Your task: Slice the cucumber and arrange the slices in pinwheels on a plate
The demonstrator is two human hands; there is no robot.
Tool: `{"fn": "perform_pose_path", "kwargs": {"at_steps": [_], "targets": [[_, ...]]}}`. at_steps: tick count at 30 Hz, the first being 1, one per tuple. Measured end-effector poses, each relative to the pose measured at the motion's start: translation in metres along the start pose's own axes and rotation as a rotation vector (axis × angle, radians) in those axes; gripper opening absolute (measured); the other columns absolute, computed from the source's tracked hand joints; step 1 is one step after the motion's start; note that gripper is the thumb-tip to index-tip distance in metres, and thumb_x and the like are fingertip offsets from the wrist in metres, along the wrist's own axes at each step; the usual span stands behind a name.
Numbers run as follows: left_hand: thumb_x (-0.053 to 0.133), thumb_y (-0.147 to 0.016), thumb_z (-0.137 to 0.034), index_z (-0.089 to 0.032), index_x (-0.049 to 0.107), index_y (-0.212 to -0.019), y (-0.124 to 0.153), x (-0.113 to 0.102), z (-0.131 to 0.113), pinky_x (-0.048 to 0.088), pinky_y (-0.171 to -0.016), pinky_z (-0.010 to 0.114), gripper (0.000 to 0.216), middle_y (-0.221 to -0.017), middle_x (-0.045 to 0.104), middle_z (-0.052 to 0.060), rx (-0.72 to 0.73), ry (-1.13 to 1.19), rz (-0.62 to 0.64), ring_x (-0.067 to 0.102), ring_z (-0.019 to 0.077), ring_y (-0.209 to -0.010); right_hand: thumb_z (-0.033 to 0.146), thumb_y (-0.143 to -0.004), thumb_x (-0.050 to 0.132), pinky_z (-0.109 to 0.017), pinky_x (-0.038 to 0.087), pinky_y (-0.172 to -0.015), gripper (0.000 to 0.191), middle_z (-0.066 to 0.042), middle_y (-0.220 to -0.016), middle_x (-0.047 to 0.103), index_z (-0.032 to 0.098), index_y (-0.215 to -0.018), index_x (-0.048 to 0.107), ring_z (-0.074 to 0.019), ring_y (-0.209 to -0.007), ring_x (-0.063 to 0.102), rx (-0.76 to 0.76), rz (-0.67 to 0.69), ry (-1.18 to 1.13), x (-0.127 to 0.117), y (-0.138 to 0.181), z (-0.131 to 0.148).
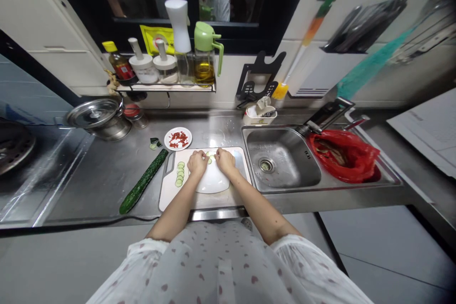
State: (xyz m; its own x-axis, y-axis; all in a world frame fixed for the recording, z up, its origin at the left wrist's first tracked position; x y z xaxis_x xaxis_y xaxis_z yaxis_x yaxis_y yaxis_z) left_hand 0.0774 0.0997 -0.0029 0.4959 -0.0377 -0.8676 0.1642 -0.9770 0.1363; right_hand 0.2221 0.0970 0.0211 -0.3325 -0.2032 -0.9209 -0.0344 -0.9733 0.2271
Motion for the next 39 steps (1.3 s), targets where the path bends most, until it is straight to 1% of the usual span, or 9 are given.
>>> {"fn": "perform_pose_path", "kwargs": {"at_steps": [5, 10, 15, 20, 23, 27, 30, 33, 39], "targets": [[0.060, -0.082, -0.039, -0.027, 0.067, -0.089, 0.001, -0.009, 0.006, 0.040, -0.070, 0.028, 0.017, -0.096, 0.068, 0.003, -0.061, 0.135, -0.004, 0.062, 0.0202, -0.087, 0.033, -0.096, 0.043, -0.026, 0.036, -0.071, 0.025, -0.007, -0.105, 0.069, 0.022, -0.108, 0.061, -0.0195, -0.096, 0.061, -0.005, -0.048, -0.085, -0.003, 0.011, -0.005], [0.058, -0.082, -0.038, -0.027, 0.068, -0.090, 0.010, -0.022, 0.019, 0.039, -0.068, 0.026, 0.017, -0.086, 0.069, 0.000, -0.122, 0.287, -0.094, 0.061, 0.0180, -0.081, 0.032, -0.095, 0.044, -0.024, 0.033, -0.067, 0.024, -0.005, -0.097, 0.070, 0.022, -0.107, 0.062, -0.0175, -0.088, 0.061, -0.024, -0.071, -0.162, -0.002, 0.031, -0.007], [0.057, -0.082, -0.036, -0.024, 0.067, -0.089, 0.032, -0.025, 0.024, 0.040, -0.069, 0.024, 0.018, -0.079, 0.067, 0.000, -0.093, 0.418, -0.161, 0.060, 0.0150, -0.074, 0.030, -0.095, 0.045, -0.023, 0.032, -0.065, 0.022, -0.003, -0.089, 0.070, 0.021, -0.102, 0.064, -0.0154, -0.080, 0.060, -0.102, -0.080, -0.226, 0.001, 0.060, 0.001], [0.056, -0.082, -0.037, -0.022, 0.067, -0.093, 0.063, -0.020, 0.029, 0.041, -0.066, 0.024, 0.022, -0.079, 0.065, 0.000, -0.059, 0.459, -0.131, 0.057, 0.0139, -0.067, 0.031, -0.094, 0.046, -0.022, 0.033, -0.063, 0.021, -0.001, -0.083, 0.068, 0.022, -0.099, 0.064, -0.0146, -0.076, 0.059, -0.166, -0.058, -0.265, 0.011, 0.091, 0.011], [0.054, -0.083, -0.037, -0.022, 0.066, -0.094, 0.080, -0.023, 0.039, 0.041, -0.066, 0.025, 0.022, -0.081, 0.066, 0.001, -0.057, 0.432, -0.120, 0.057, 0.0148, -0.068, 0.030, -0.094, 0.046, -0.022, 0.034, -0.064, 0.021, -0.001, -0.081, 0.067, 0.022, -0.096, 0.065, -0.0145, -0.075, 0.059, -0.196, -0.062, -0.284, 0.014, 0.105, 0.011], [0.055, -0.084, -0.036, -0.023, 0.065, -0.095, 0.097, -0.033, 0.061, 0.042, -0.074, 0.027, 0.019, -0.083, 0.065, 0.002, -0.062, 0.334, -0.143, 0.060, 0.0179, -0.082, 0.028, -0.093, 0.044, -0.022, 0.033, -0.064, 0.022, -0.001, -0.077, 0.065, 0.021, -0.093, 0.065, -0.0147, -0.073, 0.058, -0.176, -0.059, -0.305, 0.015, 0.115, 0.003], [0.055, -0.083, -0.036, -0.024, 0.062, -0.095, 0.105, -0.041, 0.082, 0.041, -0.077, 0.030, 0.018, -0.085, 0.065, 0.002, -0.115, 0.238, -0.154, 0.060, 0.0202, -0.087, 0.028, -0.093, 0.044, -0.022, 0.033, -0.062, 0.022, 0.000, -0.074, 0.064, 0.021, -0.092, 0.065, -0.0148, -0.071, 0.058, -0.155, -0.072, -0.326, 0.013, 0.119, -0.003], [0.056, -0.082, -0.037, -0.024, 0.059, -0.103, 0.111, -0.047, 0.101, 0.037, -0.085, 0.035, 0.024, -0.088, 0.065, 0.003, -0.194, 0.154, -0.189, 0.059, 0.0233, -0.094, 0.028, -0.092, 0.044, -0.022, 0.032, -0.061, 0.023, 0.000, -0.072, 0.064, 0.021, -0.090, 0.066, -0.0148, -0.069, 0.057, -0.143, -0.088, -0.336, 0.010, 0.122, -0.007], [0.058, -0.081, -0.043, -0.025, 0.055, -0.112, 0.116, -0.052, 0.124, 0.032, -0.090, 0.045, 0.037, -0.097, 0.065, 0.006, -0.314, 0.036, -0.197, 0.056, 0.0294, -0.101, 0.030, -0.092, 0.044, -0.023, 0.032, -0.061, 0.024, 0.000, -0.071, 0.063, 0.021, -0.091, 0.066, -0.0151, -0.069, 0.057, -0.136, -0.104, -0.348, 0.009, 0.125, -0.008]]}}
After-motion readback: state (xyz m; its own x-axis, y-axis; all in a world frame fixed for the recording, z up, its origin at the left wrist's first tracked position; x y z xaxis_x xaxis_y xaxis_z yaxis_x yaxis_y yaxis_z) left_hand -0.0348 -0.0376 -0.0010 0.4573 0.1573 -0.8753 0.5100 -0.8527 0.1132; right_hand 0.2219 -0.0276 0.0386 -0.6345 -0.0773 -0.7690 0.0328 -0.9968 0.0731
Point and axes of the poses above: each hand's wrist, its own y-axis away from the middle knuckle, its own x-axis out of the palm, z = x × y, the point moved 6 cm from there along -y, towards the middle knuckle
